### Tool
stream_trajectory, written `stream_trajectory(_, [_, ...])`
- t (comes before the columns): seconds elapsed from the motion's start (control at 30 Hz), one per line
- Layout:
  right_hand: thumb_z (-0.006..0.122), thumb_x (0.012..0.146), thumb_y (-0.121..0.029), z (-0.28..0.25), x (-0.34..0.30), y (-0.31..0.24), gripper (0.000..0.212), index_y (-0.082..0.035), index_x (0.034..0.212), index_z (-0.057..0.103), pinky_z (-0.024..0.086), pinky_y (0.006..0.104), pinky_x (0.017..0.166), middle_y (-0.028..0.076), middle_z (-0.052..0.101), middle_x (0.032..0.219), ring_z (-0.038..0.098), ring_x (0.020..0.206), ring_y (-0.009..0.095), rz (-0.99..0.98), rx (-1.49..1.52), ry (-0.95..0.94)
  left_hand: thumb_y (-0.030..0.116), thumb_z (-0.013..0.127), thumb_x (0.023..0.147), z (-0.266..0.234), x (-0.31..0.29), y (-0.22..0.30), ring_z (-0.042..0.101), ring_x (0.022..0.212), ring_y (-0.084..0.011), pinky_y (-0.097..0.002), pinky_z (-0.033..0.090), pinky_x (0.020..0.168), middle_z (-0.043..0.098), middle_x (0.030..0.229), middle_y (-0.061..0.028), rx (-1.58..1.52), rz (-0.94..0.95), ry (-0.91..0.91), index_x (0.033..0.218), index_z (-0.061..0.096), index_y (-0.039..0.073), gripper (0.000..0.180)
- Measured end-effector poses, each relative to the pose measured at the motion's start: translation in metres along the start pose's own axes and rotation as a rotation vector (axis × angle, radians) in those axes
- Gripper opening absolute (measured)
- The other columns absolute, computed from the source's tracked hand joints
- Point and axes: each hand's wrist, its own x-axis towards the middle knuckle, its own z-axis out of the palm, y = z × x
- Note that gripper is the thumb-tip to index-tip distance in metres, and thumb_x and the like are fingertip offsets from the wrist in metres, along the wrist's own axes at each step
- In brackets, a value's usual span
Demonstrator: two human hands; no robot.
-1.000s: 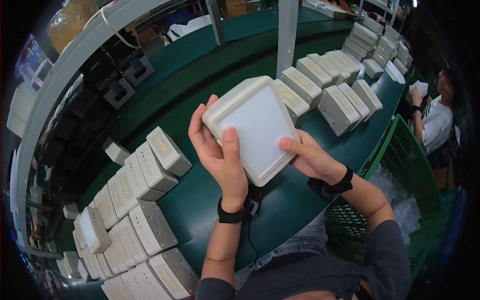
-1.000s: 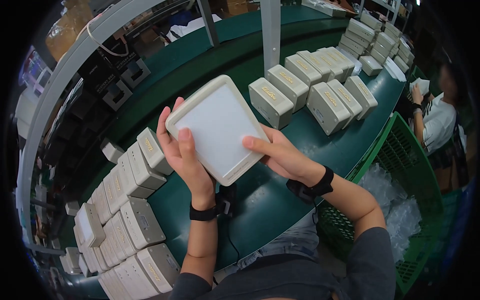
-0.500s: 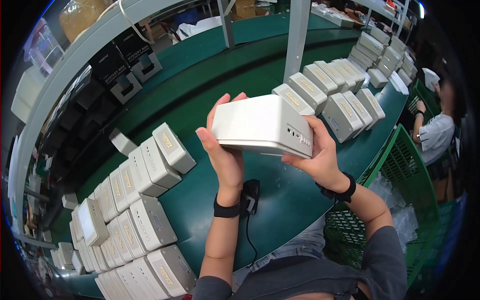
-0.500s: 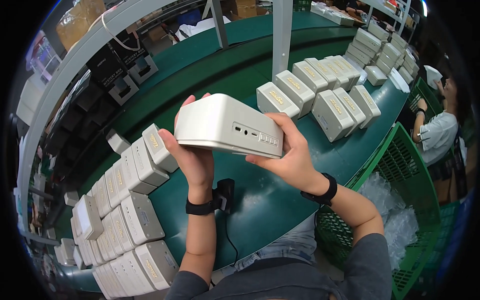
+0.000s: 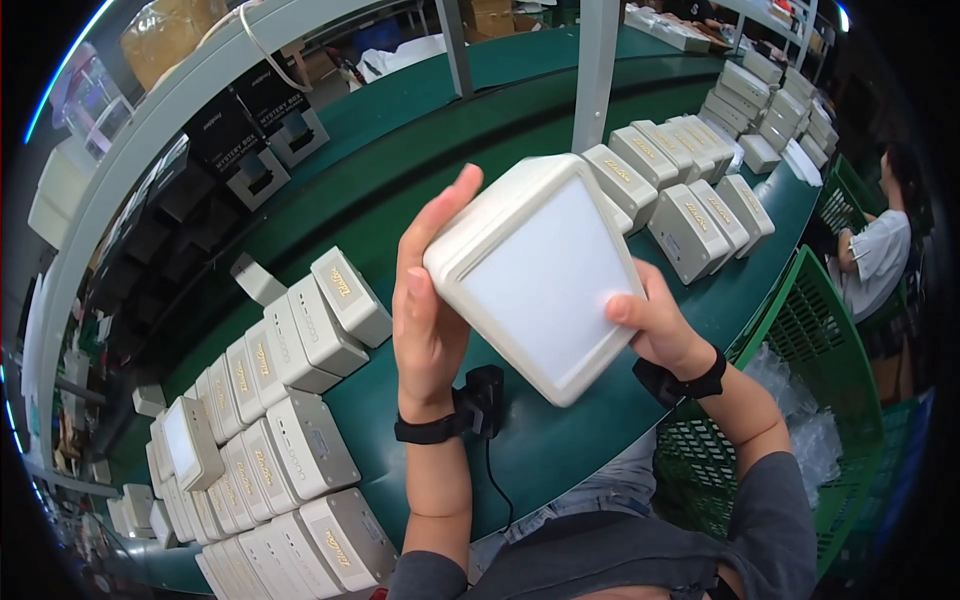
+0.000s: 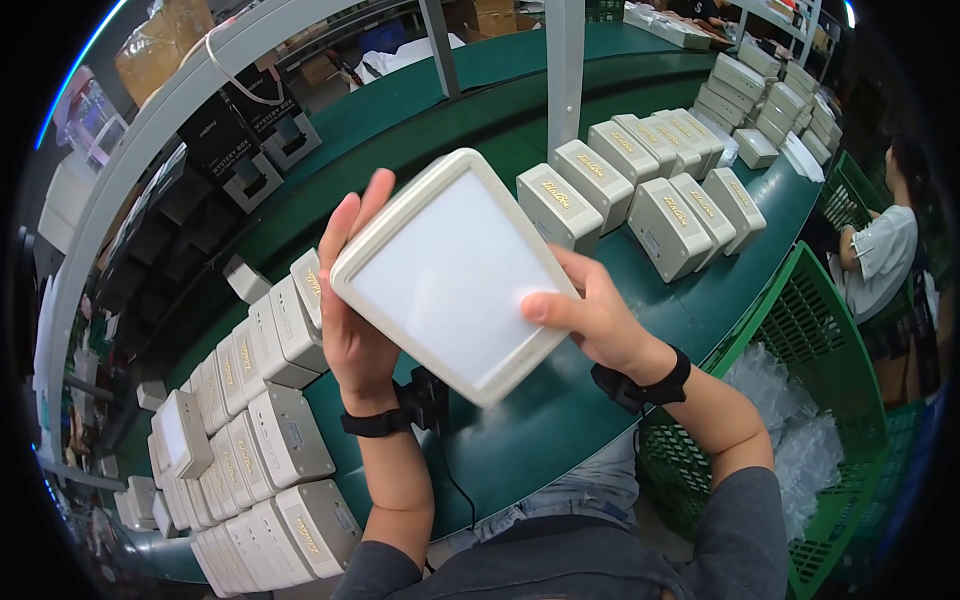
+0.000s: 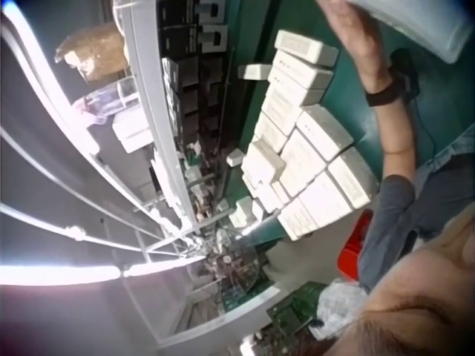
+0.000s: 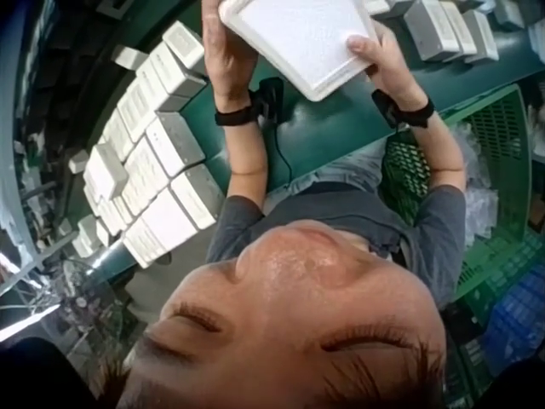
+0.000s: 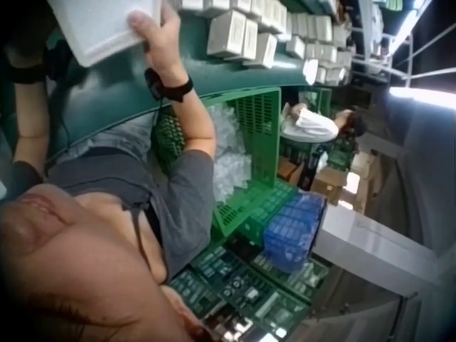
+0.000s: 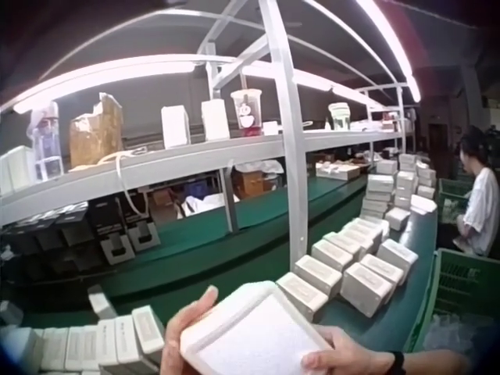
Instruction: The person picks up a speaker from the conveyor belt, turns it over to inspect it, and presses the buttons before placing it back on the belt and repeating the process with others.
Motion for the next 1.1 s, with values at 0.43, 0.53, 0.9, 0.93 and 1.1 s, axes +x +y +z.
stream_trajectory(0.43, [0.042,0.1,-0.038,0.003,0.008,0.032,0.055,0.001,0.138,0.04,0.048,0.0365,0.096,0.018,0.056,0.126,0.056,0.116,0.024,0.491,0.741,-0.594,0.083,0.056,0.066,-0.019,-0.014,0.011,0.062,0.082,-0.0204,-0.0315,0.049,0.075,0.062,0.092,-0.01,0.555,-0.026,0.061,0.103,0.055,-0.002,0.092])
stream_trajectory(0.53, [0.042,0.1,-0.04,-0.005,0.012,0.021,0.057,0.001,0.139,0.039,0.048,0.0377,0.095,0.017,0.055,0.129,0.056,0.116,0.026,0.231,-0.087,-0.229,0.08,0.06,0.066,-0.006,-0.015,0.031,0.058,0.069,-0.0204,-0.0319,0.047,0.064,0.06,0.08,-0.0099,0.769,0.115,0.079,0.092,0.058,-0.001,0.085])
stream_trajectory(0.9, [0.087,0.059,-0.016,0.027,-0.016,-0.018,0.092,-0.001,0.136,0.039,0.052,0.0418,0.087,0.027,0.055,0.123,0.059,0.109,0.038,-0.855,-1.106,-0.149,0.083,0.053,0.066,0.016,-0.037,0.051,0.061,0.077,-0.0257,-0.0336,0.048,0.069,0.06,0.087,-0.015,1.41,0.314,-0.126,0.1,0.058,-0.004,0.094])
stream_trajectory(0.93, [0.087,0.059,-0.016,0.023,-0.015,-0.017,0.092,-0.001,0.136,0.039,0.052,0.0418,0.087,0.027,0.055,0.123,0.059,0.109,0.038,-0.846,-1.102,-0.146,0.085,0.052,0.066,0.019,-0.036,0.041,0.06,0.091,-0.0296,-0.0375,0.047,0.08,0.059,0.101,-0.0187,1.274,0.397,-0.004,0.113,0.052,-0.004,0.101])
stream_trajectory(1.1, [0.076,0.076,-0.022,0.012,-0.024,-0.047,0.063,-0.001,0.127,0.046,0.051,0.0394,0.087,0.016,0.06,0.113,0.062,0.1,0.028,-1.098,-1.075,0.496,0.088,0.048,0.065,0.022,-0.038,0.065,0.046,0.124,-0.0398,-0.0507,0.032,0.106,0.042,0.136,-0.0277,1.17,0.623,0.181,0.141,0.026,-0.003,0.121])
